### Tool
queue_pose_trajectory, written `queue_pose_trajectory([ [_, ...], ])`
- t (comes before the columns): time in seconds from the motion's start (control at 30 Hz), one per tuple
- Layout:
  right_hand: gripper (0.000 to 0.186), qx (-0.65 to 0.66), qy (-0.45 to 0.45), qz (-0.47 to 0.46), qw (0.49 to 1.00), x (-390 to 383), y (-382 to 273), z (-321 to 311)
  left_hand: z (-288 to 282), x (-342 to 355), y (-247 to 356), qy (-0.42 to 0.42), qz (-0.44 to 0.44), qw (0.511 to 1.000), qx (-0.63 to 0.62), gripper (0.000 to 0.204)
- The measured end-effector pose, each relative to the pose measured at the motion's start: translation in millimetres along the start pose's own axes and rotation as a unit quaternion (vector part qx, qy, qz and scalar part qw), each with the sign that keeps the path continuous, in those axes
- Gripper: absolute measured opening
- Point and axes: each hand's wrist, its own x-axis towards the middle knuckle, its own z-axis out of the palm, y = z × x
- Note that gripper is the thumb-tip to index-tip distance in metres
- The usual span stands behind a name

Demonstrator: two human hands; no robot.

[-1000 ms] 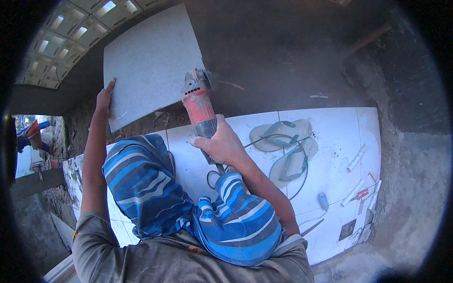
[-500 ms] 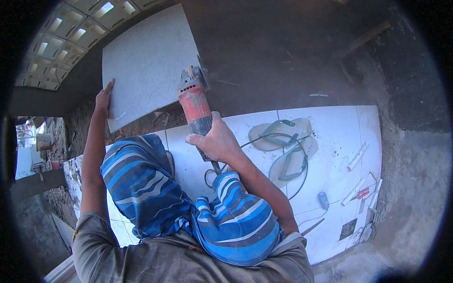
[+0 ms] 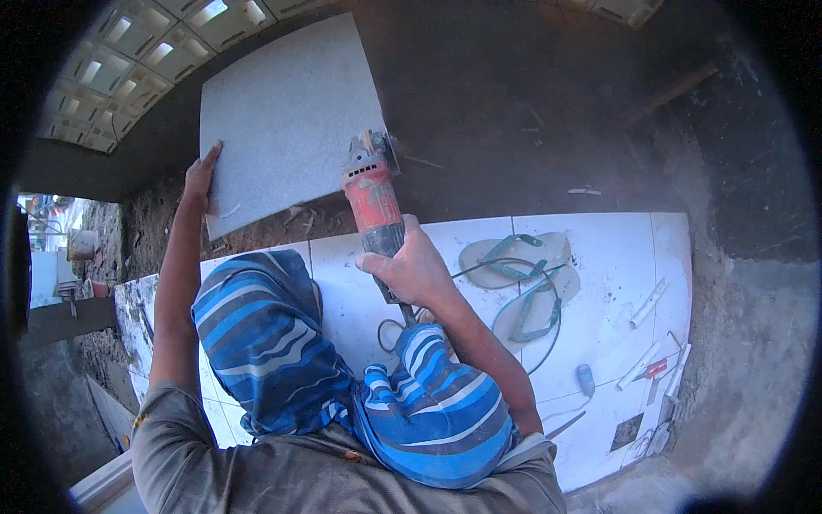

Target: Cutting tiles with an angle grinder and placing them onto a prepared wet-cement floor base.

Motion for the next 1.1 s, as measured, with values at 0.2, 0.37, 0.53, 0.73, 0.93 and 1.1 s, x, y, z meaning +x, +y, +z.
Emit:
queue_pose_trajectory([
  [0.2,0.047,0.007,0.015,-0.070,0.997,45,-27,-19,3,-5,3,-0.006,0.011,1.000,0.005,0.083],
  [0.37,0.030,0.072,-0.034,-0.054,0.995,91,-45,-18,4,-17,8,0.016,0.008,1.000,0.003,0.082],
  [0.53,0.035,0.045,0.005,-0.072,0.996,81,-37,-8,4,-12,4,0.025,0.007,1.000,-0.003,0.079],
  [0.73,0.047,0.038,0.011,-0.077,0.996,56,-15,0,1,-7,3,0.010,0.004,1.000,-0.005,0.080],
  [0.93,0.059,0.000,0.032,-0.039,0.999,27,-15,4,3,-11,7,0.010,-0.003,1.000,-0.010,0.080],
  [1.1,0.062,0.006,0.018,-0.030,0.999,20,-9,7,-4,-2,-2,0.004,-0.001,1.000,0.006,0.083],
])
